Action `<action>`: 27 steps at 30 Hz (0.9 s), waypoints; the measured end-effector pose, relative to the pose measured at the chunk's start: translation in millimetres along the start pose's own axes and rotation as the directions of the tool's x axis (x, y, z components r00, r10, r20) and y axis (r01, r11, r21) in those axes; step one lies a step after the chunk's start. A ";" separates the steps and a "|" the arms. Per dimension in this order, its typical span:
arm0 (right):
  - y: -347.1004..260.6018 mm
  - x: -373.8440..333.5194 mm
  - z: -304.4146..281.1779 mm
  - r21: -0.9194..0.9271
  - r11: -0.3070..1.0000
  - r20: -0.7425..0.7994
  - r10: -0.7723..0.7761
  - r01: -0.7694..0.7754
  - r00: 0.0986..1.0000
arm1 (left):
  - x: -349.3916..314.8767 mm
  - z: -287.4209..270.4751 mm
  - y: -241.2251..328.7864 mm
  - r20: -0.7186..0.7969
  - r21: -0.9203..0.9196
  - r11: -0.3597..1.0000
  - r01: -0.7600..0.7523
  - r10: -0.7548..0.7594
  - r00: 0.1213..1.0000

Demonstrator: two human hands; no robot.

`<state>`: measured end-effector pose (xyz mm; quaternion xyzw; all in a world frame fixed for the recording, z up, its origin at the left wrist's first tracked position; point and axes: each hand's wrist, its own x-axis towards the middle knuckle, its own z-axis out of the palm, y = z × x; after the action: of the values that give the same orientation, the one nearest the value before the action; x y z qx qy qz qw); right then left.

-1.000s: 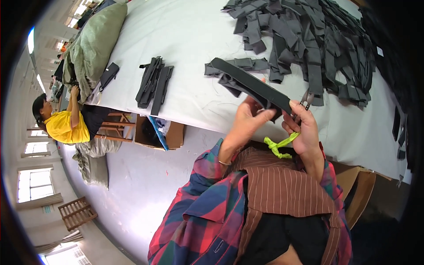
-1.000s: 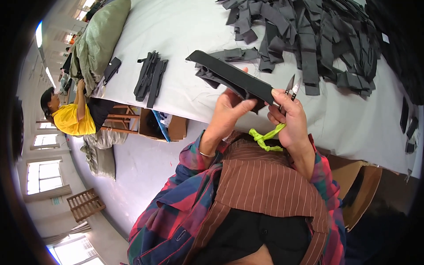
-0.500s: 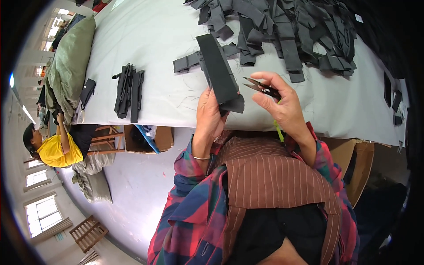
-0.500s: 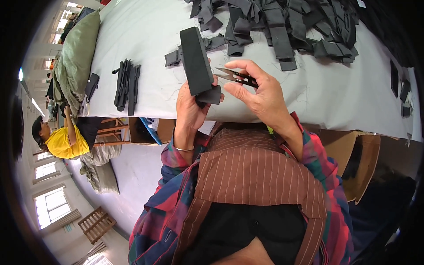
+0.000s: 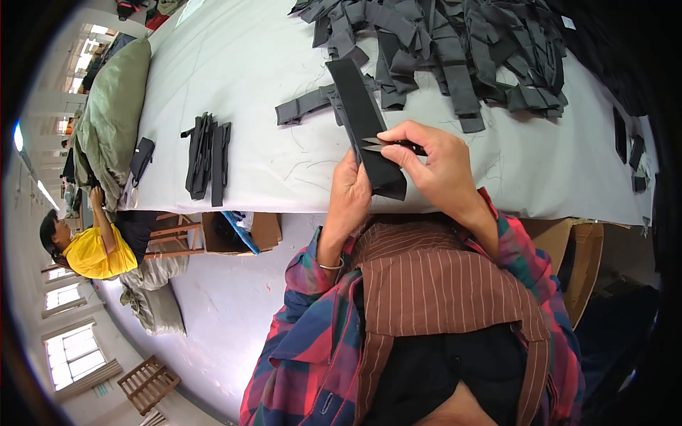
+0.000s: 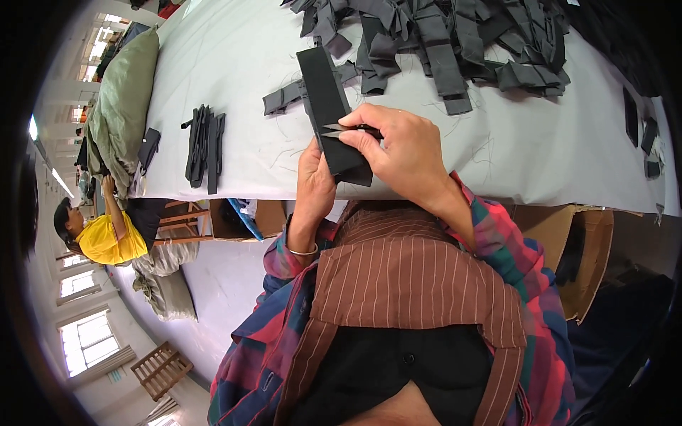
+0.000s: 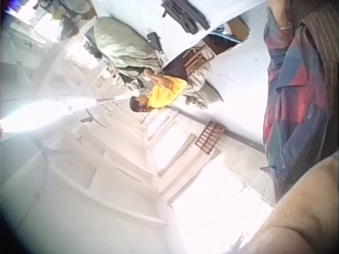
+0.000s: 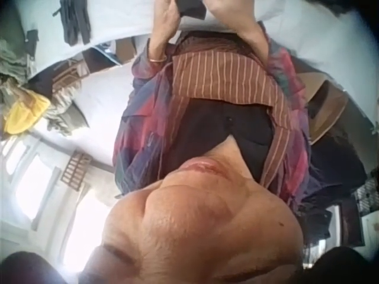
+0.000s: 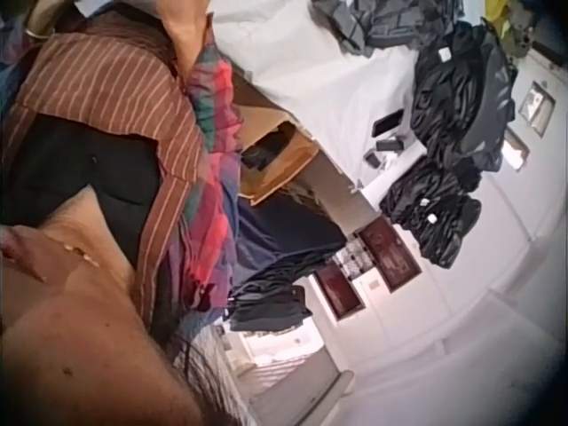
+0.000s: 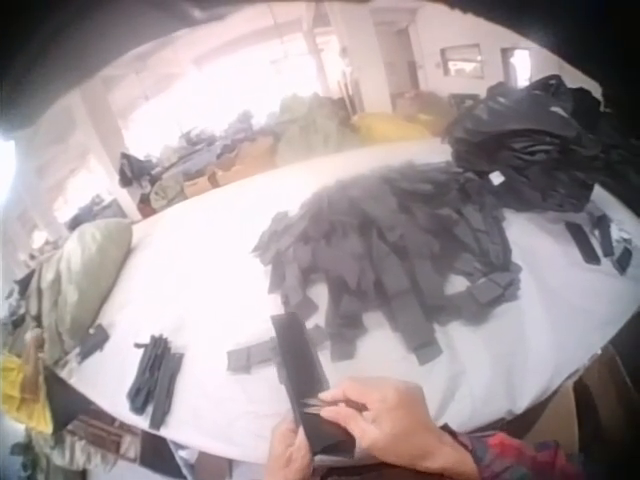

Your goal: Inspecting black fabric straps and trimming loose threads with a small tool.

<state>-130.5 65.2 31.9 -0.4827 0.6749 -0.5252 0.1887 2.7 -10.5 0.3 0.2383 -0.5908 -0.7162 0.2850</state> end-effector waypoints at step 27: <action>16.8 16.7 -15.0 -0.349 0.932 -0.273 -0.203 0.100 0.940 | -12.8 11.2 12.0 0.188 -0.400 0.879 0.259 -0.198 0.962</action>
<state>-157.3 58.5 26.8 -0.4717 0.7344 -0.4861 -0.0425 5.9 4.6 14.3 0.1882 -0.4087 -0.8703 0.2002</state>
